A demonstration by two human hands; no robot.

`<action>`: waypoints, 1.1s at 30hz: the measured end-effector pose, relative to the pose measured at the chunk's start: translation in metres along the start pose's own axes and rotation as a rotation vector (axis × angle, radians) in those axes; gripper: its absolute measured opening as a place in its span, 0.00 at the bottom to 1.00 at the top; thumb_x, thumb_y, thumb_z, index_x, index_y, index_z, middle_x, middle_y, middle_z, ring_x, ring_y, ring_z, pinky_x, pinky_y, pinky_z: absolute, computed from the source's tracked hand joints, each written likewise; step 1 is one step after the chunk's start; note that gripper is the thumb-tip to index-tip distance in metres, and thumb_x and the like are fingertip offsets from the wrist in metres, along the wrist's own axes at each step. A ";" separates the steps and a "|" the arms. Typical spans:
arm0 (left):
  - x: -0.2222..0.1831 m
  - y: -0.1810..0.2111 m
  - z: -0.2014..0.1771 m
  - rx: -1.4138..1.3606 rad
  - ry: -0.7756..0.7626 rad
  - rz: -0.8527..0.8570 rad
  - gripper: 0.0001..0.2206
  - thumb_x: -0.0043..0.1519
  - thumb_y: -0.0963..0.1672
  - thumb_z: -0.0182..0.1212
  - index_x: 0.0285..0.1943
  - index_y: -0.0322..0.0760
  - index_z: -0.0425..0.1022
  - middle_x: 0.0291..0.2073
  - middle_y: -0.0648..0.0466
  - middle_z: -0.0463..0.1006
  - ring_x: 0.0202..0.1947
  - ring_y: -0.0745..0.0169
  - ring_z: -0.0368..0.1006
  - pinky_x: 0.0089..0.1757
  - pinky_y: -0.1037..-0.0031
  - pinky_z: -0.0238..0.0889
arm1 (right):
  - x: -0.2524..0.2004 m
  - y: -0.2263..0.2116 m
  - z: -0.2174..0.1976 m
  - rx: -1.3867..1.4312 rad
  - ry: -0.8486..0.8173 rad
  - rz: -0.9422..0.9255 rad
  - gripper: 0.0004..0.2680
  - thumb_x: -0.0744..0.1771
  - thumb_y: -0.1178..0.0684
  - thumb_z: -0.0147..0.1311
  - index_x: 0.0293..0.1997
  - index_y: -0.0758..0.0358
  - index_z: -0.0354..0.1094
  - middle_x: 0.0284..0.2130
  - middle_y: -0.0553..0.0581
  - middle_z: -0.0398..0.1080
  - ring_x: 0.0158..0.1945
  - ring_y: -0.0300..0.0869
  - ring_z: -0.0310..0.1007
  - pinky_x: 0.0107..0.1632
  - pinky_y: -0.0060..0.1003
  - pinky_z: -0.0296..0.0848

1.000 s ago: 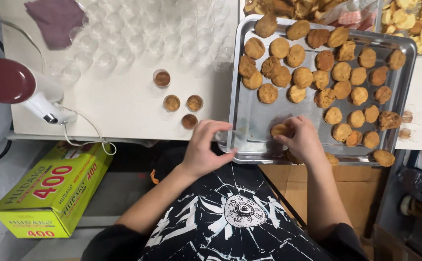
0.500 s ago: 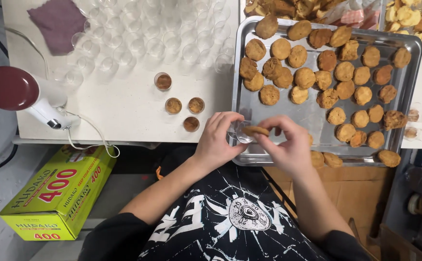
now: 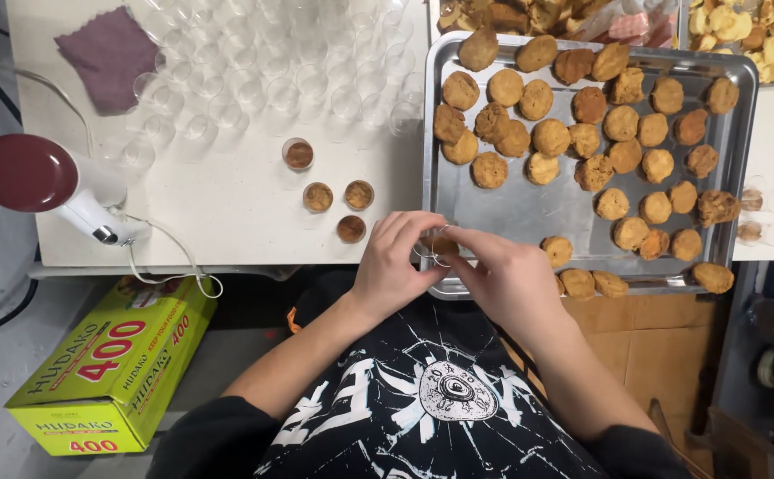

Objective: Packing small cookies or fried dough balls from a metal tray into plastic cups.

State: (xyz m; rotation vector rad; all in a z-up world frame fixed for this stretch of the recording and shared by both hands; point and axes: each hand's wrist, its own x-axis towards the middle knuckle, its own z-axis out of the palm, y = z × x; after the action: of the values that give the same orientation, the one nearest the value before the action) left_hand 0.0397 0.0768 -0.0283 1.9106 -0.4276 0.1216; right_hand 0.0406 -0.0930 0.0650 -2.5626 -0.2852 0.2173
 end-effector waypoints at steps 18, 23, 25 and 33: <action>-0.010 0.006 -0.010 -0.029 0.085 0.043 0.28 0.48 0.41 0.77 0.58 0.36 0.71 0.53 0.52 0.77 0.54 0.51 0.73 0.55 0.63 0.65 | -0.019 -0.006 -0.002 0.135 -0.172 -0.100 0.13 0.64 0.58 0.53 0.54 0.59 0.73 0.39 0.59 0.78 0.36 0.50 0.81 0.40 0.42 0.77; -0.011 0.003 -0.008 -0.034 0.069 0.039 0.28 0.47 0.41 0.77 0.57 0.37 0.71 0.52 0.52 0.78 0.54 0.51 0.74 0.55 0.63 0.66 | -0.008 -0.007 0.003 0.093 -0.256 -0.110 0.12 0.66 0.57 0.51 0.55 0.61 0.71 0.40 0.63 0.77 0.39 0.58 0.78 0.40 0.49 0.74; -0.010 0.005 -0.010 -0.023 0.074 0.041 0.27 0.47 0.40 0.77 0.56 0.37 0.71 0.52 0.52 0.78 0.54 0.51 0.74 0.55 0.63 0.66 | -0.011 -0.011 -0.002 0.101 -0.252 -0.137 0.13 0.66 0.56 0.50 0.56 0.61 0.70 0.39 0.64 0.77 0.39 0.58 0.77 0.40 0.50 0.74; -0.012 0.009 -0.011 -0.037 0.060 0.020 0.27 0.46 0.40 0.75 0.56 0.37 0.72 0.49 0.53 0.78 0.51 0.51 0.74 0.53 0.65 0.67 | -0.008 -0.018 0.000 -0.070 -0.333 -0.094 0.15 0.66 0.52 0.51 0.60 0.56 0.67 0.40 0.59 0.78 0.32 0.56 0.78 0.35 0.51 0.74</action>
State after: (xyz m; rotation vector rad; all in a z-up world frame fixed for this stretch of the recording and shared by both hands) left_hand 0.0266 0.0867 -0.0195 1.8617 -0.4064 0.1824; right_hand 0.0297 -0.0803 0.0760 -2.5661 -0.5445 0.6104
